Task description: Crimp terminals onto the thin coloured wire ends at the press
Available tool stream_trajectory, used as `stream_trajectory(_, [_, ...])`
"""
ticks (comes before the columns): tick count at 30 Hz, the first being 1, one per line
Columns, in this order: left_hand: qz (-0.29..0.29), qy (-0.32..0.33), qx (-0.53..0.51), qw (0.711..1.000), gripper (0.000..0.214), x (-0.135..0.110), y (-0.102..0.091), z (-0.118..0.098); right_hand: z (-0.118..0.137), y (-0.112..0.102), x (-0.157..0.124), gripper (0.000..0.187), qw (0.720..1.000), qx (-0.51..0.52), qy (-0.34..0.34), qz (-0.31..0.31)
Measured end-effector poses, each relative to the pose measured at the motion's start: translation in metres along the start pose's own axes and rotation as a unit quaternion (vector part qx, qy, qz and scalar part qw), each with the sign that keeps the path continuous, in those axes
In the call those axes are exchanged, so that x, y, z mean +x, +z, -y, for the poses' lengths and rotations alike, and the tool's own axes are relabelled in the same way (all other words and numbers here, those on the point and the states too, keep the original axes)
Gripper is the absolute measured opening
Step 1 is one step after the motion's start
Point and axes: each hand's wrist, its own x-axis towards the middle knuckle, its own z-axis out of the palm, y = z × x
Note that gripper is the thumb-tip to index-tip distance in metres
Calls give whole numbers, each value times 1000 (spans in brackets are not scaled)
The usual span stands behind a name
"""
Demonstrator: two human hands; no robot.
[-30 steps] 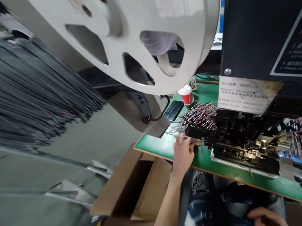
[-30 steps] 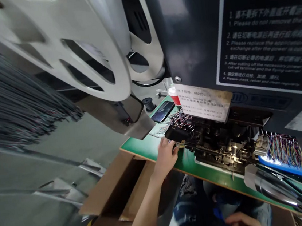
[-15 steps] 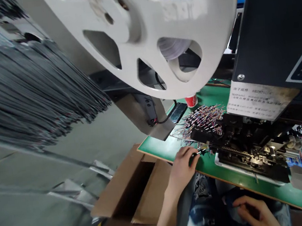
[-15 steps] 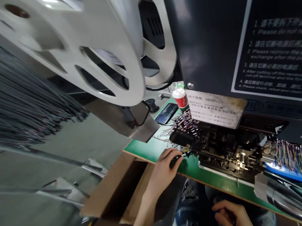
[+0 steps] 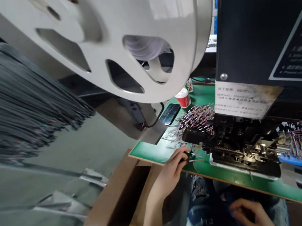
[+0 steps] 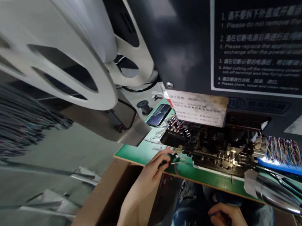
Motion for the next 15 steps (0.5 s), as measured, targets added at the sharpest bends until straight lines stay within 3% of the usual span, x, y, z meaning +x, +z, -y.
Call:
stream_trajectory(4, [9, -11, -129, 992, 20, -13, -15, -18, 27, 8, 5, 65, 999, 9, -31, -8])
stream_trajectory(7, [6, -16, -177, 984, 19, -18, -15, -38, 50, 15, 14, 58, 997, 46, -58, 18])
stream_trajectory(11, [18, 38, -194, 980, 26, -21, 2, -77, 75, 19, 24, 41, 977, 198, -56, 57])
stream_trajectory(13, [35, 113, -205, 972, 29, -22, 17, -98, 81, 17, 23, 37, 968, 241, -73, 19])
stream_trajectory(15, [33, 135, -236, 962, 25, -22, 31, -114, 83, 12, 18, 31, 965, 242, -94, -39])
